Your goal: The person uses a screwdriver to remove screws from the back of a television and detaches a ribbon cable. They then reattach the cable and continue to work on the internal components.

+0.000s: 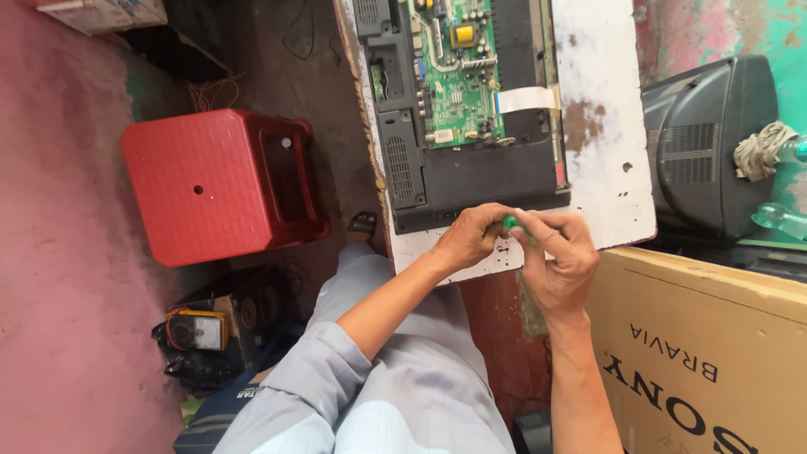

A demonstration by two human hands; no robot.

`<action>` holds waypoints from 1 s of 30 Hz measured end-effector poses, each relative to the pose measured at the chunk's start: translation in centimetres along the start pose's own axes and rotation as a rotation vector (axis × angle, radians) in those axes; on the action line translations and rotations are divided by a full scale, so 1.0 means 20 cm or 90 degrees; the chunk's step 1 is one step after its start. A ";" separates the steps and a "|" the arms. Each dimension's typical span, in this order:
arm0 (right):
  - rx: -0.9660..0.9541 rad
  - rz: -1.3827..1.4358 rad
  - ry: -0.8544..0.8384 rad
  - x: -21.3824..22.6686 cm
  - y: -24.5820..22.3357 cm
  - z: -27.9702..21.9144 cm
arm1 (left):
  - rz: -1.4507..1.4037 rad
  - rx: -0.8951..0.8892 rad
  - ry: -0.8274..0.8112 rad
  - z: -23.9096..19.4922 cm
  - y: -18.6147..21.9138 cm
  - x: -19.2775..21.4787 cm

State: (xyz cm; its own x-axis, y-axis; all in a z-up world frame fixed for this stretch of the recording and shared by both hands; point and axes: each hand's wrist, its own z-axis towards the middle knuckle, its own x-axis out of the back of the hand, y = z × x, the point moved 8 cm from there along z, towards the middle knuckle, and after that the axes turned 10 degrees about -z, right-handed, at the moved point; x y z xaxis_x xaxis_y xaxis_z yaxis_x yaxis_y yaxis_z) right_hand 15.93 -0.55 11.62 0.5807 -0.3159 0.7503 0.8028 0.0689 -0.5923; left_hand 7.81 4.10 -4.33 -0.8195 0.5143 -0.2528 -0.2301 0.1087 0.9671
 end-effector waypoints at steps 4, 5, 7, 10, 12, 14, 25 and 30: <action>0.098 0.059 -0.049 -0.03 -0.05 -0.01 | 0.028 0.016 -0.023 0.01 0.02 0.02; 0.109 0.060 -0.041 -0.04 -0.07 -0.02 | 0.050 0.038 -0.012 0.02 0.02 0.03; 0.095 0.024 -0.006 -0.04 -0.07 -0.04 | 0.099 0.059 -0.028 0.01 0.02 0.03; 0.036 -0.001 0.031 -0.02 -0.05 -0.05 | 0.107 0.063 0.000 0.03 0.03 0.03; 0.017 0.102 -0.005 -0.03 -0.02 -0.03 | 0.125 0.041 0.021 0.05 0.05 0.05; 0.035 0.102 -0.035 -0.03 -0.03 -0.03 | 0.175 0.004 0.028 0.06 0.07 0.08; 0.041 0.074 -0.033 -0.03 -0.05 -0.06 | 0.184 -0.004 -0.061 0.07 0.12 0.04; -0.064 -0.070 0.038 -0.02 0.06 -0.09 | 0.076 0.003 -0.136 0.07 0.04 0.06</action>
State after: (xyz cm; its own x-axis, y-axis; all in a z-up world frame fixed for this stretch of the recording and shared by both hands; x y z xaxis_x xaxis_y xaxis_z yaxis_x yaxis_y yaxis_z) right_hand 16.35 -2.15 10.14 0.4790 -0.3722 0.7950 0.8413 -0.0636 -0.5367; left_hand 7.37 5.90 -3.88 -0.7112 0.6917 -0.1255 -0.1356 0.0402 0.9899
